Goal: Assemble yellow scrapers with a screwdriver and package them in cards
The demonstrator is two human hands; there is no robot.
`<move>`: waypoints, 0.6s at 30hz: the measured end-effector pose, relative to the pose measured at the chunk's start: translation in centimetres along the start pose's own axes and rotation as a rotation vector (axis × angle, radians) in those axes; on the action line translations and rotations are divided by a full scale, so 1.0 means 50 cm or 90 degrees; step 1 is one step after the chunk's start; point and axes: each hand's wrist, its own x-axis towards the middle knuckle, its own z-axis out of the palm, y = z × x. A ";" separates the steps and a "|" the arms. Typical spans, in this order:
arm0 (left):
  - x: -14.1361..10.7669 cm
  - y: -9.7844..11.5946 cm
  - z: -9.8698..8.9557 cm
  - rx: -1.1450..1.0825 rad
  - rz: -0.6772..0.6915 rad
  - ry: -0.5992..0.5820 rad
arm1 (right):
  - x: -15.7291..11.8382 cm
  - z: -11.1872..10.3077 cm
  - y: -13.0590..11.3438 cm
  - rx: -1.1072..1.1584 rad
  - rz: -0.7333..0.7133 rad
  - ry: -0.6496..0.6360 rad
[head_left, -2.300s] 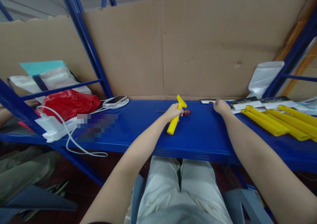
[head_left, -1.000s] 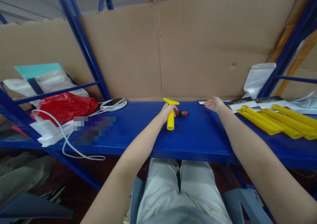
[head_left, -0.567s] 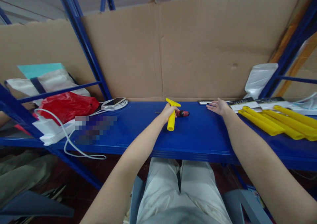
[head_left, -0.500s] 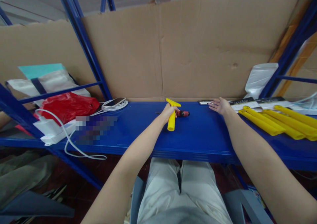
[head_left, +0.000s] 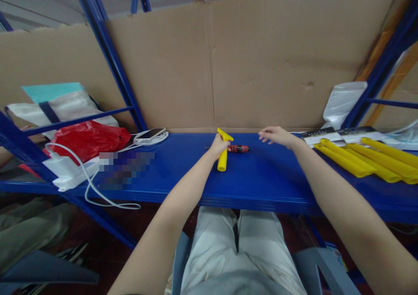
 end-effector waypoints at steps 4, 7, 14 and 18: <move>-0.002 -0.001 0.003 0.007 0.010 0.007 | -0.014 0.073 0.009 -0.140 -0.151 -0.084; -0.004 -0.002 0.004 0.012 0.015 0.014 | -0.010 0.115 0.023 -0.241 -0.208 -0.110; 0.011 -0.015 0.006 -0.019 0.015 0.016 | 0.001 0.115 0.037 -0.127 -0.097 -0.095; 0.024 -0.027 0.002 -0.003 0.006 0.033 | 0.002 0.092 0.033 0.076 0.076 -0.079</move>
